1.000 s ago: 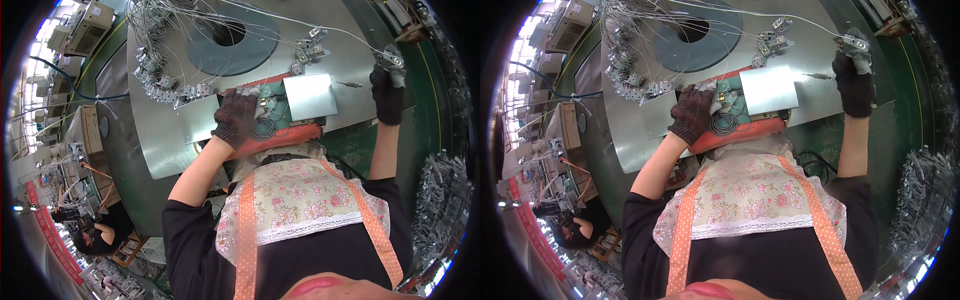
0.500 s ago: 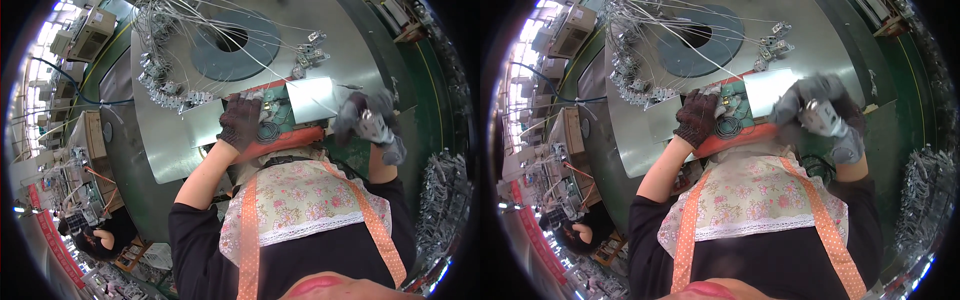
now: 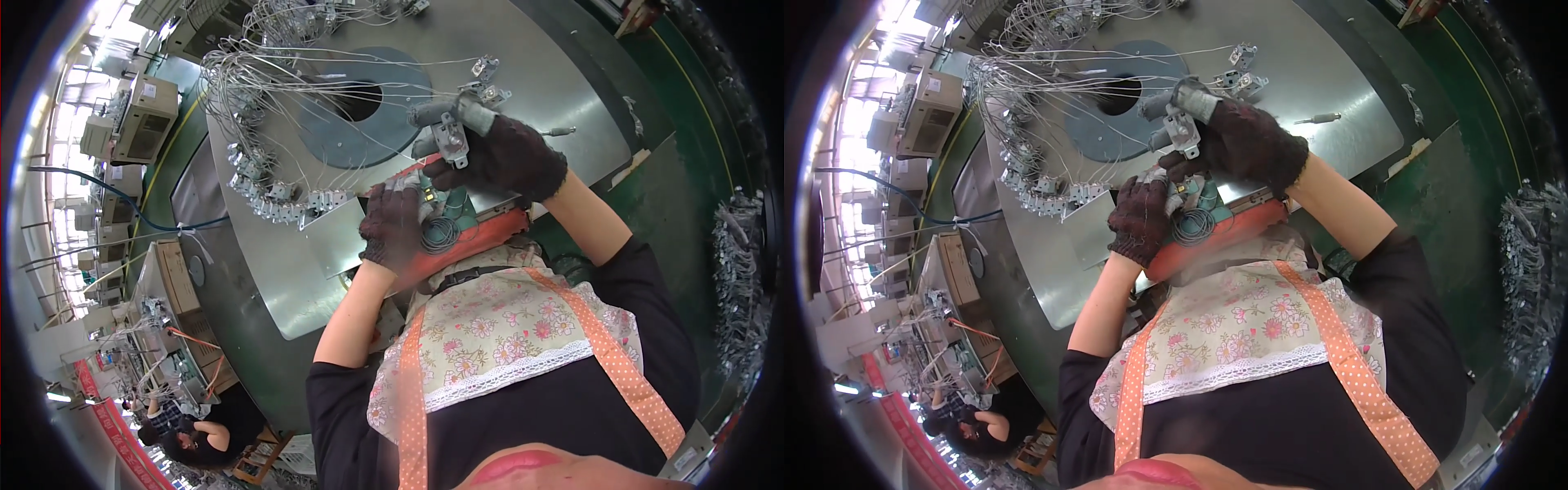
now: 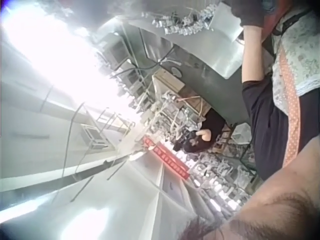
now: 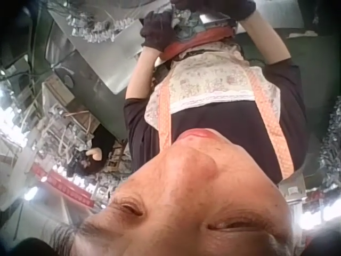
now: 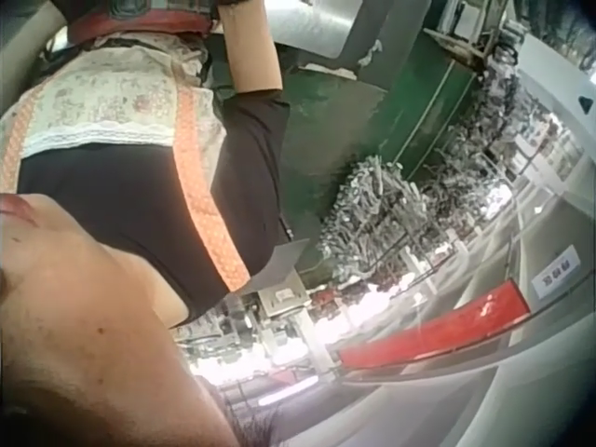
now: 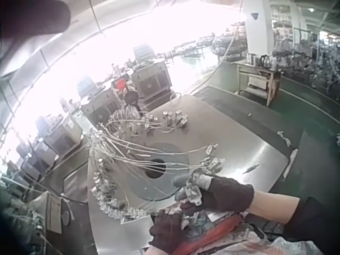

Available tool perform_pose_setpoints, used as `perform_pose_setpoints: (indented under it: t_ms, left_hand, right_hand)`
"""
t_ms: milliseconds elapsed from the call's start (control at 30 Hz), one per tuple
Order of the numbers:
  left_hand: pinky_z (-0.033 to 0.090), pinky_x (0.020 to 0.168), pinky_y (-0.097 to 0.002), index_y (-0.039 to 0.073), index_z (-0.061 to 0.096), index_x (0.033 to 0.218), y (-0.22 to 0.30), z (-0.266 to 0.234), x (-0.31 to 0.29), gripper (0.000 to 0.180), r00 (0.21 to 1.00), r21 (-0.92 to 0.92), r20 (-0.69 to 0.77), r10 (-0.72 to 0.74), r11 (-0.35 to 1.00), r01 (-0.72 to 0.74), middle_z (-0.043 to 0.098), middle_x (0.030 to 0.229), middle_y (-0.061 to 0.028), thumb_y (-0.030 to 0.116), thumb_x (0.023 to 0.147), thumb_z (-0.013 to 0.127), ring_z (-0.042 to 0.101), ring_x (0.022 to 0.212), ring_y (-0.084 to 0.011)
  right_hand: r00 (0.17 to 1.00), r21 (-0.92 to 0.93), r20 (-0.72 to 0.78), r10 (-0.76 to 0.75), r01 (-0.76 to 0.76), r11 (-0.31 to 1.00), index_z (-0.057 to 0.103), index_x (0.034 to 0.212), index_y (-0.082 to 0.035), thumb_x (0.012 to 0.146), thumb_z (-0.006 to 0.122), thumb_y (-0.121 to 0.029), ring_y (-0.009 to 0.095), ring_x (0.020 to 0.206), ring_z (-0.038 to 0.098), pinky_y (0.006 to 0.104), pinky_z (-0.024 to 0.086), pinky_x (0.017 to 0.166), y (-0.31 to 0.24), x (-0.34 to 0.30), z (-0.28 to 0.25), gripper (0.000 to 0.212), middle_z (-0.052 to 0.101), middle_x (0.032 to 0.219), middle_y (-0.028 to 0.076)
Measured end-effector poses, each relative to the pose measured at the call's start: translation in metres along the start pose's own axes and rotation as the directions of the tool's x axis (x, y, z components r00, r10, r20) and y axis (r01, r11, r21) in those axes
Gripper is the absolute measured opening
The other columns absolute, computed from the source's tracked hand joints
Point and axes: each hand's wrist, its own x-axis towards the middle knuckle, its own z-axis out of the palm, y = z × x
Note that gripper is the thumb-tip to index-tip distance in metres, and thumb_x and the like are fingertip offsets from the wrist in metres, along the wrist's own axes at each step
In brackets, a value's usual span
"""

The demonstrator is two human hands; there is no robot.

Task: The person picks up a component from a circular rack, places it onto a machine, and presses it down. After the machine operates, they remove the component and return it to the rack before repeating the process.

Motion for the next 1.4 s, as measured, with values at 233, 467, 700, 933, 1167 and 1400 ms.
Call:
perform_pose_setpoints:
  t_ms: [233, 467, 700, 933, 1167, 1400]
  left_hand:
    - [0.042, 0.106, -0.0504, 0.003, 0.06, 0.128, -0.005, 0.005, -0.002, 0.054, 0.998, -0.005, 0.053, -0.019, 1.0, 0.019, 0.064, 0.128, -0.0214, 0.039, 0.088, 0.065, 0.058, 0.121, -0.0404]
    - [0.042, 0.107, -0.0499, 0.003, 0.058, 0.133, -0.004, 0.002, -0.001, 0.057, 1.0, 0.008, 0.02, 0.005, 1.0, -0.005, 0.064, 0.128, -0.0207, 0.039, 0.089, 0.065, 0.057, 0.121, -0.0399]
    - [0.041, 0.107, -0.0502, 0.0, 0.059, 0.121, 0.004, -0.005, 0.003, 0.037, 0.996, -0.025, -0.083, 0.043, 0.999, -0.045, 0.064, 0.107, -0.0185, 0.019, 0.089, 0.06, 0.06, 0.113, -0.035]
    - [0.04, 0.106, -0.0488, 0.003, 0.062, 0.121, -0.005, -0.006, 0.0, 0.046, 0.999, -0.06, 0.018, -0.035, 0.998, 0.036, 0.067, 0.114, -0.017, 0.035, 0.088, 0.066, 0.06, 0.113, -0.0344]
    - [0.05, 0.088, -0.0487, 0.007, 0.067, 0.112, -0.018, -0.004, 0.005, 0.041, 0.997, -0.314, -0.001, -0.075, 0.947, 0.071, 0.069, 0.103, -0.0152, 0.033, 0.082, 0.076, 0.065, 0.099, -0.0372]
    - [0.048, 0.095, -0.0478, 0.014, 0.066, 0.115, -0.024, 0.003, 0.002, 0.038, 0.999, -0.27, 0.05, 0.012, 0.963, 0.002, 0.068, 0.104, -0.0105, 0.034, 0.084, 0.072, 0.064, 0.107, -0.0321]
  right_hand:
    - [0.974, 0.007, 0.13, -0.183, 0.184, 0.983, 0.039, 0.151, -0.003, 0.094, 0.061, -0.018, 0.031, 0.113, 0.067, 0.0451, 0.057, 0.099, 0.009, -0.012, 0.001, 0.063, 0.058, 0.134, 0.018]
    - [0.986, -0.002, 0.016, -0.164, 0.164, 0.986, 0.042, 0.149, -0.007, 0.091, 0.06, -0.008, 0.029, 0.113, 0.067, 0.0447, 0.056, 0.101, 0.008, -0.014, -0.003, 0.062, 0.062, 0.127, 0.015]
    - [0.972, -0.025, 0.021, -0.235, 0.235, 0.972, 0.044, 0.148, -0.008, 0.09, 0.063, -0.007, 0.026, 0.111, 0.067, 0.0408, 0.057, 0.098, 0.014, -0.016, 0.002, 0.061, 0.062, 0.127, 0.014]
    - [0.956, -0.14, -0.22, -0.194, 0.166, 0.976, 0.041, 0.146, -0.003, 0.09, 0.076, -0.027, 0.022, 0.102, 0.065, 0.037, 0.058, 0.087, 0.017, -0.033, -0.001, 0.07, 0.061, 0.125, 0.016]
    - [0.923, 0.493, 0.202, -0.327, 0.193, 0.849, 0.042, 0.144, -0.001, 0.093, 0.07, -0.046, 0.023, 0.092, 0.061, 0.0371, 0.057, 0.083, 0.039, -0.028, -0.035, 0.074, 0.057, 0.125, 0.014]
    - [0.975, 0.278, 0.2, -0.094, 0.036, 0.96, 0.052, 0.135, -0.003, 0.087, 0.068, -0.046, 0.026, 0.097, 0.066, 0.0435, 0.058, 0.082, 0.029, -0.021, -0.017, 0.066, 0.063, 0.115, 0.014]
